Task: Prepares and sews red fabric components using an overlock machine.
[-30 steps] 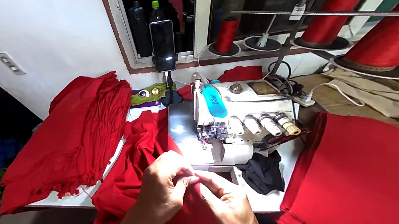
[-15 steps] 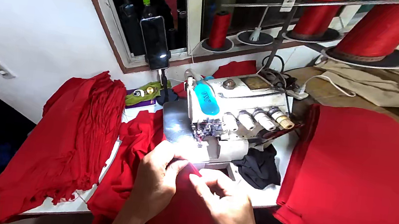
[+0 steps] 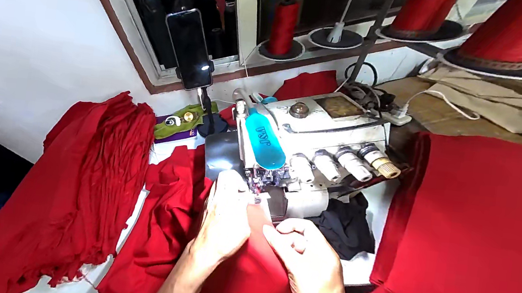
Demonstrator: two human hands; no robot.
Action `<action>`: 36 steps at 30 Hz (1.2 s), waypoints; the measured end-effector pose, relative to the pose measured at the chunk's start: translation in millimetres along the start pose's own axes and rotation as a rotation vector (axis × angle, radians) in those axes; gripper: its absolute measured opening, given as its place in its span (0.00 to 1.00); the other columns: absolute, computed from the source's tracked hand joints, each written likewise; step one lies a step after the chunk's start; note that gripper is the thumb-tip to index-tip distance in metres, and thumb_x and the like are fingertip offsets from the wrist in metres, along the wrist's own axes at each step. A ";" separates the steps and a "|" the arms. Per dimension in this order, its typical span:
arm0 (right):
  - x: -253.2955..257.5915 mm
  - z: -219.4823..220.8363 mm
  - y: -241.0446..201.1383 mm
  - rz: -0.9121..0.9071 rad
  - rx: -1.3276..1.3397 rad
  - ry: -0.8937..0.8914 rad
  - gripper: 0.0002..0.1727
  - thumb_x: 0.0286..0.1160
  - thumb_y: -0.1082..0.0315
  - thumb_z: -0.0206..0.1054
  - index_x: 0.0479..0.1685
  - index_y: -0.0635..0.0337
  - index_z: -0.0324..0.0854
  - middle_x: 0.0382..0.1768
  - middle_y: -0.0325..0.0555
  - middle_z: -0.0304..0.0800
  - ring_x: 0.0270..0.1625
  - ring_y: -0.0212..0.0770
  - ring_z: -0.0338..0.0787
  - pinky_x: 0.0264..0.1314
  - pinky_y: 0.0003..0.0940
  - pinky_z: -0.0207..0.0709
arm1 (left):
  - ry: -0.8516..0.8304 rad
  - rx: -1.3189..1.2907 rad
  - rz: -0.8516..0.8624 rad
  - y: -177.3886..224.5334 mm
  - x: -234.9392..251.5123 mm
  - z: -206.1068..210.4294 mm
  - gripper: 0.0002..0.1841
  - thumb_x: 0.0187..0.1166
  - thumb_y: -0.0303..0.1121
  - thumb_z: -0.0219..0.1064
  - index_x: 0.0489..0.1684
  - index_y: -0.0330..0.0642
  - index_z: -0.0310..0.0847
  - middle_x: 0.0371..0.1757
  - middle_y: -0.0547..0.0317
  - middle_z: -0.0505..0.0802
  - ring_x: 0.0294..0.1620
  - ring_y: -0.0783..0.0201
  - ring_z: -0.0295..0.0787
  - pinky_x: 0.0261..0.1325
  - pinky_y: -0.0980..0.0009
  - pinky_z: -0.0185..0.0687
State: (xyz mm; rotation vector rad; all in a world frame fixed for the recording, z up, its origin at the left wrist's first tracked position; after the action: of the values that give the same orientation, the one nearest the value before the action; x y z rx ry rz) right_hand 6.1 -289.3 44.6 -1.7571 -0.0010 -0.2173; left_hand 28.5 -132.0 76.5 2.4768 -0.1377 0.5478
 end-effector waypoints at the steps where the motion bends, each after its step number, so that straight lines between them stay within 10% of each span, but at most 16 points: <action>1: 3.8 2.2 -1.1 0.012 -0.017 0.011 0.14 0.61 0.55 0.79 0.39 0.51 0.87 0.21 0.26 0.85 0.21 0.20 0.81 0.24 0.19 0.75 | -0.023 0.014 -0.018 -1.8 5.3 0.7 0.11 0.79 0.32 0.61 0.48 0.37 0.85 0.53 0.49 0.89 0.60 0.55 0.86 0.65 0.57 0.82; 10: 5.9 10.2 1.5 -0.007 -0.011 0.008 0.10 0.66 0.57 0.76 0.40 0.49 0.90 0.20 0.23 0.86 0.19 0.18 0.78 0.21 0.17 0.72 | -0.023 -0.007 -0.038 -9.4 12.5 4.1 0.12 0.79 0.33 0.61 0.52 0.38 0.83 0.64 0.51 0.86 0.65 0.58 0.84 0.66 0.60 0.82; 17: 5.6 1.8 -5.4 -0.099 -0.192 -0.152 0.20 0.77 0.59 0.61 0.63 0.46 0.92 0.43 0.32 0.99 0.36 0.20 0.91 0.39 0.22 0.84 | -0.025 -0.100 -0.027 -9.6 3.7 3.5 0.12 0.79 0.35 0.64 0.51 0.38 0.84 0.64 0.53 0.85 0.59 0.68 0.85 0.63 0.70 0.83; 23: 11.0 8.5 -3.9 -0.044 -0.195 -0.045 0.25 0.74 0.52 0.67 0.66 0.53 0.89 0.22 0.26 0.87 0.18 0.19 0.75 0.24 0.19 0.71 | -0.053 -0.049 -0.073 -11.5 16.8 0.7 0.12 0.78 0.34 0.64 0.52 0.38 0.83 0.72 0.50 0.82 0.67 0.61 0.83 0.66 0.63 0.82; 32: 10.4 20.1 -3.3 -0.032 -0.096 0.080 0.11 0.68 0.58 0.74 0.42 0.54 0.88 0.17 0.24 0.83 0.17 0.18 0.76 0.22 0.18 0.71 | -0.034 0.046 -0.024 -28.5 38.7 -0.3 0.08 0.77 0.31 0.67 0.46 0.35 0.81 0.73 0.44 0.82 0.72 0.48 0.80 0.71 0.51 0.78; 36: 8.4 17.3 -6.1 0.013 -0.076 0.027 0.12 0.69 0.57 0.75 0.45 0.53 0.89 0.24 0.28 0.88 0.22 0.21 0.82 0.27 0.21 0.77 | 0.071 0.128 -0.190 -44.7 15.5 -13.1 0.27 0.83 0.48 0.64 0.66 0.32 0.80 0.78 0.40 0.80 0.80 0.41 0.73 0.80 0.44 0.68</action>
State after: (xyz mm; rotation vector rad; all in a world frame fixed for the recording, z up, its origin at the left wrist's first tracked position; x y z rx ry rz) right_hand 16.2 -272.3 48.7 -1.8296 0.0384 -0.2347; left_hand 47.8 -87.5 69.0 2.5544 0.1638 0.5781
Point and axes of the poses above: each hand's wrist, its own x-axis towards the middle knuckle, its own z-axis out of the palm, y = z × x, the point moved 1 cm from there along x, towards the middle knuckle
